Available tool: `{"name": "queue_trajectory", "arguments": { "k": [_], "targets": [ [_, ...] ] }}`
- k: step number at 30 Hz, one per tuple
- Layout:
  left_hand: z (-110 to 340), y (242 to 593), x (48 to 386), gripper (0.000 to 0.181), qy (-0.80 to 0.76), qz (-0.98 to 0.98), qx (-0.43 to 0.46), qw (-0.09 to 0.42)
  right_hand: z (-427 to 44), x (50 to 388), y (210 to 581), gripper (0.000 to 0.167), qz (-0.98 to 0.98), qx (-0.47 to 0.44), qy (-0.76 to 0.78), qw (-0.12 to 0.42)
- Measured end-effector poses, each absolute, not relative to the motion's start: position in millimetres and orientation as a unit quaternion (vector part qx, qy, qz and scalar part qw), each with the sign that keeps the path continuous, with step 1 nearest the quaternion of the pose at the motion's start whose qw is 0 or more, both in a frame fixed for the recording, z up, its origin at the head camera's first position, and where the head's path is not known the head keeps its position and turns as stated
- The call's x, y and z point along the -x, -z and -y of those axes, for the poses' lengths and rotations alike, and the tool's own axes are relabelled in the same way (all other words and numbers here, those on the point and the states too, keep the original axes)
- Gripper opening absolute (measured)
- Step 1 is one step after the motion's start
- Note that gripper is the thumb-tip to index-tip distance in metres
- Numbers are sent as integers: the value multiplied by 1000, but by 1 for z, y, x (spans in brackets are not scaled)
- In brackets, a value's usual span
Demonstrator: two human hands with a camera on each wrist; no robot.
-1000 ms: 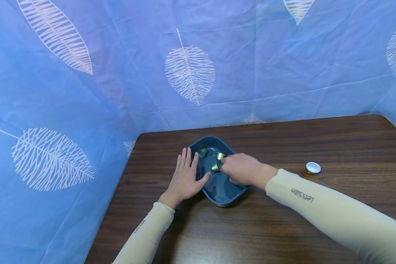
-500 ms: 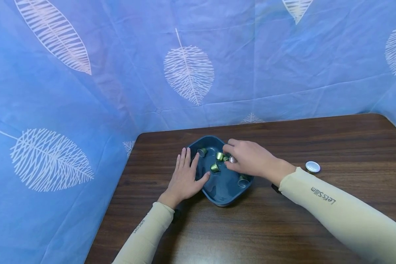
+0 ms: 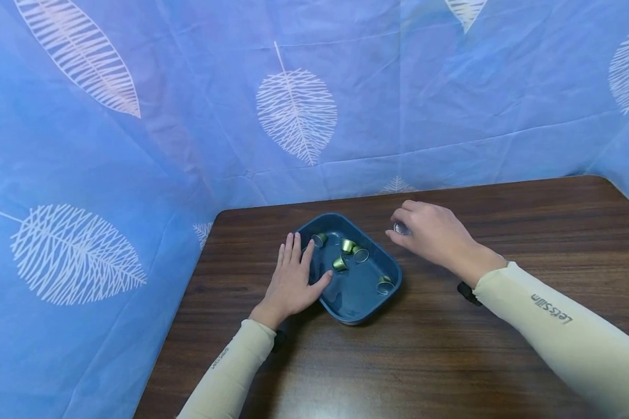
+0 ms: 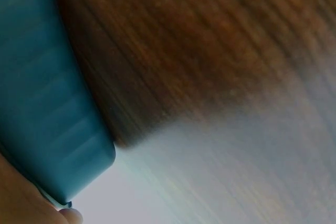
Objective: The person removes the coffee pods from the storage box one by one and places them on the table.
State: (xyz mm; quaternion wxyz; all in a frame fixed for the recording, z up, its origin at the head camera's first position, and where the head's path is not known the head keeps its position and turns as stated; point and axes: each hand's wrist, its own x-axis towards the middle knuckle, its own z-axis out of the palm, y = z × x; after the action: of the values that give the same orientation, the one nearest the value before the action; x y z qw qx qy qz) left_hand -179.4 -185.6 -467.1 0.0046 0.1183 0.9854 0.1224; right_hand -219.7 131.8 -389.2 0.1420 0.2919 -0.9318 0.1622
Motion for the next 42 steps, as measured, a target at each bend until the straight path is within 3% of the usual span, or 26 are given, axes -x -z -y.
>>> {"name": "queue_trajectory", "arguments": {
  "k": [6, 17, 42],
  "targets": [
    [186, 467, 181, 91, -122, -986, -117, 6, -150, 223, 400, 23, 937, -266, -152, 168],
    [187, 466, 182, 89, -122, -986, -114, 14, -170, 215, 427, 26, 942, -238, -199, 132],
    [185, 466, 177, 84, -133, -985, -113, 9, -179, 204, 455, 21, 929, -159, -281, 180]
  ]
}}
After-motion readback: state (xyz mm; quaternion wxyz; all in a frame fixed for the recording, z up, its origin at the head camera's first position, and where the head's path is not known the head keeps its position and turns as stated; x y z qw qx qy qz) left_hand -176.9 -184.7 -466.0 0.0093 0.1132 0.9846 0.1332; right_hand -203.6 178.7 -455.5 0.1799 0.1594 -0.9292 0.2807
